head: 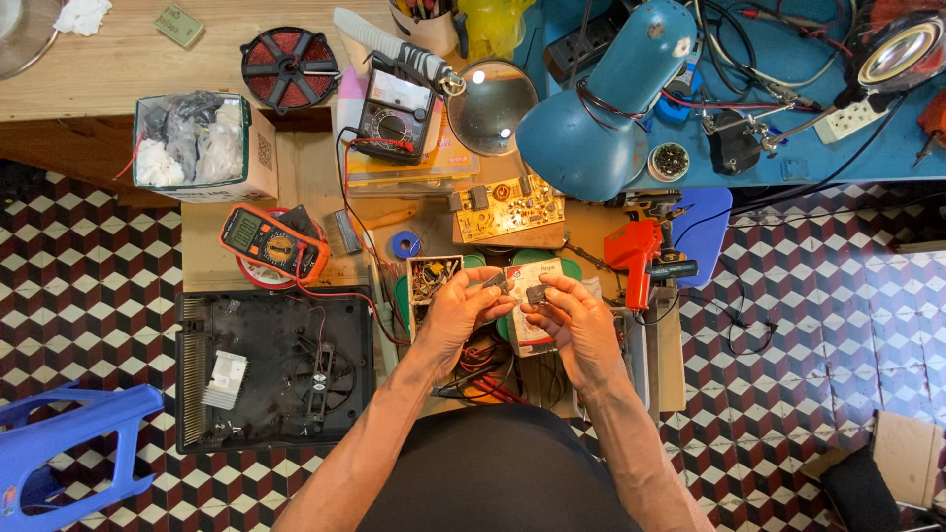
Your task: The person handles small electronic components and wires on a cluttered workbench. They use a magnifying glass to closely view a component, then place it into a plastic container and close the lid.
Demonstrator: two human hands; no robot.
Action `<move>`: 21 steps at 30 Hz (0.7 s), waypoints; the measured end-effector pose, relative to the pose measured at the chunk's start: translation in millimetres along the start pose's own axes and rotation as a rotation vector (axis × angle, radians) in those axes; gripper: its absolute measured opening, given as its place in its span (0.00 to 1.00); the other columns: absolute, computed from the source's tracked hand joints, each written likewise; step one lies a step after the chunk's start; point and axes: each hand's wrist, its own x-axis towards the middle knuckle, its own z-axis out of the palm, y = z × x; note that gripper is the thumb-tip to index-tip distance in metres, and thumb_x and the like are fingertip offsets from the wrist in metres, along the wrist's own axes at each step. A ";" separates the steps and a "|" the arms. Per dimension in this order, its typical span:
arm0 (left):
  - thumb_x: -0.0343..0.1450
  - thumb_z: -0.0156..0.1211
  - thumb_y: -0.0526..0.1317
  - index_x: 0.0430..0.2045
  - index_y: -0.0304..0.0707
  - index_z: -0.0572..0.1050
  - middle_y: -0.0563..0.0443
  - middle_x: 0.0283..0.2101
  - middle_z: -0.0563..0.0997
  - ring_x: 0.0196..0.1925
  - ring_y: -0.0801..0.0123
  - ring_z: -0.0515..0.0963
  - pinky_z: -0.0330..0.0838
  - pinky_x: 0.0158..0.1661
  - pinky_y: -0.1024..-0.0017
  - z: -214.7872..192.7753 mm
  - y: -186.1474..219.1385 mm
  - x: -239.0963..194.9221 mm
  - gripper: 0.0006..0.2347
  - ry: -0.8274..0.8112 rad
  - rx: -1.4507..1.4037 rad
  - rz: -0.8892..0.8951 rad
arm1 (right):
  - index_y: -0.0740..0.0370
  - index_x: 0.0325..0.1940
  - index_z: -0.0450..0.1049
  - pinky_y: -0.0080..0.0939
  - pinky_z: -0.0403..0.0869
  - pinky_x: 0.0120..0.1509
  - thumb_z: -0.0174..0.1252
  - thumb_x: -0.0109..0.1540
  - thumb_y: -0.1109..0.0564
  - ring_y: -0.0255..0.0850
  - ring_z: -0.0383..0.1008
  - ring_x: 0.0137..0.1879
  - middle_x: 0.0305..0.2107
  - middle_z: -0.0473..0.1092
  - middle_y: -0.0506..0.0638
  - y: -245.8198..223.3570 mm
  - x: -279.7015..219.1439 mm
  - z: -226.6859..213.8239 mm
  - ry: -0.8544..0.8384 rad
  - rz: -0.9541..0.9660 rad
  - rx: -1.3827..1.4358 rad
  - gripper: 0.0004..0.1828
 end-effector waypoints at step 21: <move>0.76 0.51 0.34 0.52 0.27 0.69 0.42 0.45 0.80 0.46 0.68 0.84 0.80 0.49 0.75 6.4 9.2 24.0 0.12 0.034 -0.101 -0.004 | 0.68 0.51 0.76 0.30 0.71 0.37 0.58 0.67 0.55 0.33 0.73 0.35 0.35 0.74 0.49 -10.4 31.2 22.5 -0.037 -0.025 -0.170 0.14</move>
